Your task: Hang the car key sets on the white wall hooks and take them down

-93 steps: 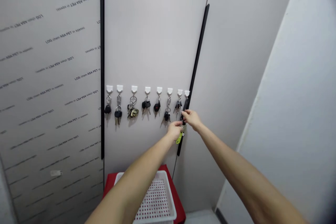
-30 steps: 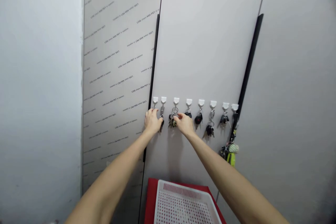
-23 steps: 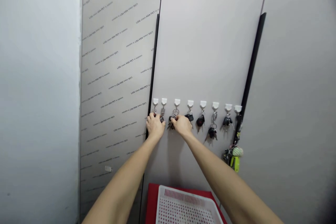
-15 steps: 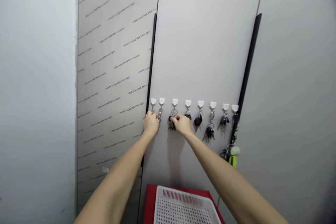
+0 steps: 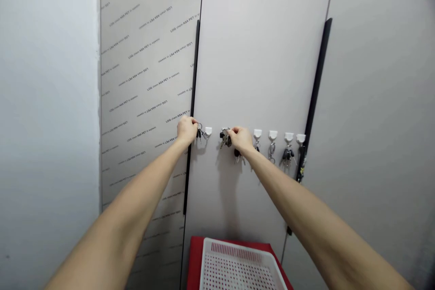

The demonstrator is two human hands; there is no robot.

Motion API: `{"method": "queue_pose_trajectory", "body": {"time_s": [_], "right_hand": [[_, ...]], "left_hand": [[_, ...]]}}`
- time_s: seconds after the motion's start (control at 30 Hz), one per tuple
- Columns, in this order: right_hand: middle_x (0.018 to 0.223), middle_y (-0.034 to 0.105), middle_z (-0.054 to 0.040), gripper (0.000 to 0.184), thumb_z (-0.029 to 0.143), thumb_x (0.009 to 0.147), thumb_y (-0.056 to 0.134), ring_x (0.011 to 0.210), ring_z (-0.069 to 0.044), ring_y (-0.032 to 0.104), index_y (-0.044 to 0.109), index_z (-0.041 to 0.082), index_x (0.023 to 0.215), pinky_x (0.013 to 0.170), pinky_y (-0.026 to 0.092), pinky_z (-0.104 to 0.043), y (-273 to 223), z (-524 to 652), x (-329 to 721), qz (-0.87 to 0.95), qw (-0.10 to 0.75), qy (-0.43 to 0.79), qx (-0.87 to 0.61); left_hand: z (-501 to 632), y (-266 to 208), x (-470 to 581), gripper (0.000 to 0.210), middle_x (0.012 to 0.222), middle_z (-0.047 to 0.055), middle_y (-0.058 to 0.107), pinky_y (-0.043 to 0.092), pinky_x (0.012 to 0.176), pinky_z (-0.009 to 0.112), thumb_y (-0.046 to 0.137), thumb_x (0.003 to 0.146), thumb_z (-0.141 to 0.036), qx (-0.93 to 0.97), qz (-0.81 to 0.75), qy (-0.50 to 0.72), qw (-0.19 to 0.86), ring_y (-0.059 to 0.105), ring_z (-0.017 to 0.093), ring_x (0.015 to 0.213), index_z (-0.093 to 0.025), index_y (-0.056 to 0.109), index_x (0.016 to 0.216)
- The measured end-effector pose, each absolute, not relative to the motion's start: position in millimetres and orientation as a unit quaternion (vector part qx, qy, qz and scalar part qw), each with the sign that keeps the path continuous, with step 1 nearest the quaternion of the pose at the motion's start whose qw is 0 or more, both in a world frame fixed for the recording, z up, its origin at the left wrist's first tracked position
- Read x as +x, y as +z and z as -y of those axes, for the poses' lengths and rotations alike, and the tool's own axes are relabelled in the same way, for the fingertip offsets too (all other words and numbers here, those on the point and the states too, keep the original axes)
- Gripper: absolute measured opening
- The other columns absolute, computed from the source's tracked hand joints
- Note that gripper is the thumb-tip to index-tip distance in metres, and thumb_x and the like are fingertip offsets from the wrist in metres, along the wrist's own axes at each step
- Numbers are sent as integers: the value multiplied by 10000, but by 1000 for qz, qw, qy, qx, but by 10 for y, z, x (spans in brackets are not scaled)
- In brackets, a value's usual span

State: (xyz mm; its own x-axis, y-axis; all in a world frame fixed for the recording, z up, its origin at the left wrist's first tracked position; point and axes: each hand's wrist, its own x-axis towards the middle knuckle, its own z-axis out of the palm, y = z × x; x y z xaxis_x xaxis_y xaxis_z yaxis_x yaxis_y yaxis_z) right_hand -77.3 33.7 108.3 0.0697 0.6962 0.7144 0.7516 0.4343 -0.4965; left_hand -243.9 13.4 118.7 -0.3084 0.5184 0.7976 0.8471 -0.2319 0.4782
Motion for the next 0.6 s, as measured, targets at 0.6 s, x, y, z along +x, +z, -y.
{"method": "queue_pose_trajectory", "body": {"time_s": [0.6], "right_hand": [[510,510,17,200,242,653,410,467,-44,411,564,116,634,458,287,-147,-312,185,-344,835,282,105,-461]], "left_hand": [[320,-256,-1784,151,684,12,566,373,634,201,438,590,-208,-732,572,-366,-55,497,106,666,-150,573,625]]}}
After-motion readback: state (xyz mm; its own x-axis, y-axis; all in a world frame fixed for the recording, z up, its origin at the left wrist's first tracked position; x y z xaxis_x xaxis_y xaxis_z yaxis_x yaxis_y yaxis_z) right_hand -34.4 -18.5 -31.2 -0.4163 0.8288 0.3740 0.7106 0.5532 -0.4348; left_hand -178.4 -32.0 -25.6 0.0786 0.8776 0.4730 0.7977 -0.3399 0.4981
